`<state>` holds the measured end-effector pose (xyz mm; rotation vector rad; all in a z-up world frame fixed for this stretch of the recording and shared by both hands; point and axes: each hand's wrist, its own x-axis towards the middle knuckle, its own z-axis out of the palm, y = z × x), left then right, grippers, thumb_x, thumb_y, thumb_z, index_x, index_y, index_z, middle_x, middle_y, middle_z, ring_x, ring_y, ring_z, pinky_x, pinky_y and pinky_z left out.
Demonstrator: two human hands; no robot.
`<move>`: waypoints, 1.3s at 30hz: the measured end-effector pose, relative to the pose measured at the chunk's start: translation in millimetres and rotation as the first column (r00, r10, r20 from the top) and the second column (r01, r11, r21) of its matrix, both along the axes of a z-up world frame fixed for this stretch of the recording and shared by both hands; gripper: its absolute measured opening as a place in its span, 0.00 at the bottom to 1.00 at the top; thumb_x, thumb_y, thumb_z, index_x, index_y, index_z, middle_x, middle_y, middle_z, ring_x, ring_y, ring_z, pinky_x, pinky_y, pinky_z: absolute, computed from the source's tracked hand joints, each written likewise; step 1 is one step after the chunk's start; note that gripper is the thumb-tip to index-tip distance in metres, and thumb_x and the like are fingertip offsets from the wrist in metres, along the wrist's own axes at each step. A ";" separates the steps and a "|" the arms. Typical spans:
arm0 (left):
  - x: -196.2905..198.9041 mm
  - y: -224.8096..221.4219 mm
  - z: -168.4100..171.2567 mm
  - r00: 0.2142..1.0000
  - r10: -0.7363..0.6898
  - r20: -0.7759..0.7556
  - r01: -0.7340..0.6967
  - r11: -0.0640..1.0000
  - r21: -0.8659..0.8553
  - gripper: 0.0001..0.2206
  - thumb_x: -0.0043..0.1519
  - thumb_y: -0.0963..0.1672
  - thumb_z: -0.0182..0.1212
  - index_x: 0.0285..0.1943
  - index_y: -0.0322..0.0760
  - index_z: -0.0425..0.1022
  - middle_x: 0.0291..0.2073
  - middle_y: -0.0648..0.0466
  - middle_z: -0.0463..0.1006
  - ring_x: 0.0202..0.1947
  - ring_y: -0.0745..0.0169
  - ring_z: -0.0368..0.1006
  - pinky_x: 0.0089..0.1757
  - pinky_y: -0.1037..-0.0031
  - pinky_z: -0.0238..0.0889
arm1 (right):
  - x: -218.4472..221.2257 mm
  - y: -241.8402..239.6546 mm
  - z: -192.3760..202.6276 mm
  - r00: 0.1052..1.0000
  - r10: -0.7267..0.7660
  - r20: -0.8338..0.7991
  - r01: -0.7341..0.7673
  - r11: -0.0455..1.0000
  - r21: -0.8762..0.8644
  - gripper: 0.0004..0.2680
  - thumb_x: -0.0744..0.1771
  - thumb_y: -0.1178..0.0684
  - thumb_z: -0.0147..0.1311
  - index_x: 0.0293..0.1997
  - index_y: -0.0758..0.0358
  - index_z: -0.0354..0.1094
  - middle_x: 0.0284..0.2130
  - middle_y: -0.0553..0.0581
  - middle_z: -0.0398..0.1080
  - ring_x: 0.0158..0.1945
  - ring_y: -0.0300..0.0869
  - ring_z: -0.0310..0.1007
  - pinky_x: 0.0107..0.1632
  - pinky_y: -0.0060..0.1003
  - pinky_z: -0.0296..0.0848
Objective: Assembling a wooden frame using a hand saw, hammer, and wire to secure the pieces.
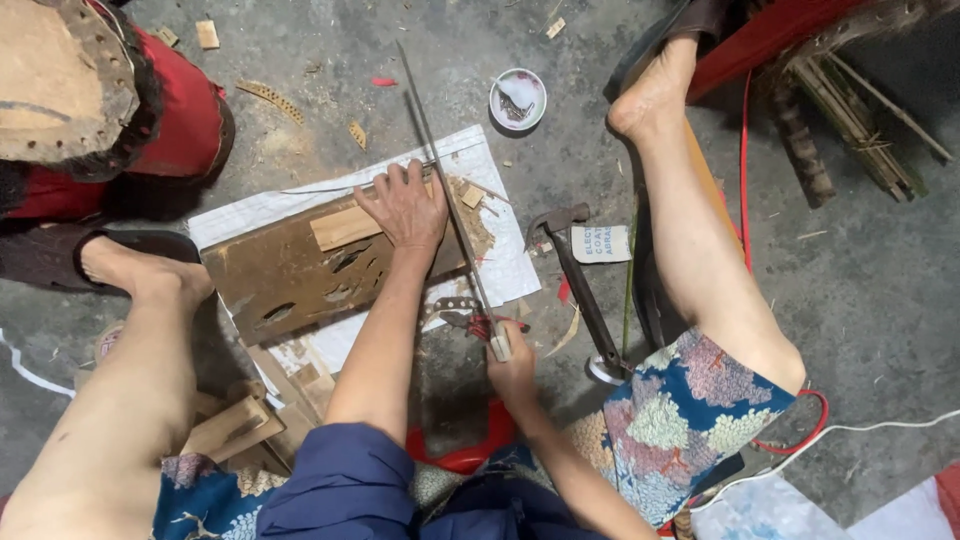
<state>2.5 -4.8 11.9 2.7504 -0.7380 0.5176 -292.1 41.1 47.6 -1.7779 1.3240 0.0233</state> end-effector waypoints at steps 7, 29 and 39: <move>1.5 4.6 -30.5 1.000 -0.002 -0.026 0.001 1.000 -0.015 0.10 0.68 0.51 0.52 0.44 0.48 0.76 0.35 0.55 0.73 0.46 0.54 0.73 0.59 0.41 0.38 | -1.2 -9.2 3.8 0.998 0.006 0.057 -0.004 1.000 -0.030 0.12 0.61 0.57 0.63 0.47 0.50 0.71 0.31 0.63 0.78 0.41 0.60 0.80 0.44 0.54 0.76; -7.2 -4.8 7.3 0.991 0.093 0.093 -0.094 0.996 0.005 0.09 0.60 0.53 0.61 0.40 0.51 0.75 0.34 0.57 0.71 0.49 0.52 0.69 0.55 0.42 0.45 | 10.9 -21.3 50.6 0.998 -0.016 -0.060 0.023 0.993 0.119 0.12 0.64 0.57 0.60 0.52 0.50 0.72 0.37 0.67 0.78 0.47 0.63 0.78 0.50 0.55 0.76; -7.2 -4.5 2.5 0.993 0.114 0.040 -0.115 0.993 0.022 0.09 0.60 0.54 0.61 0.41 0.54 0.75 0.35 0.59 0.72 0.49 0.54 0.68 0.53 0.45 0.47 | 3.3 -23.7 55.2 0.998 0.013 -0.053 -0.007 0.993 0.122 0.11 0.64 0.55 0.60 0.51 0.48 0.71 0.36 0.65 0.78 0.46 0.62 0.78 0.49 0.54 0.75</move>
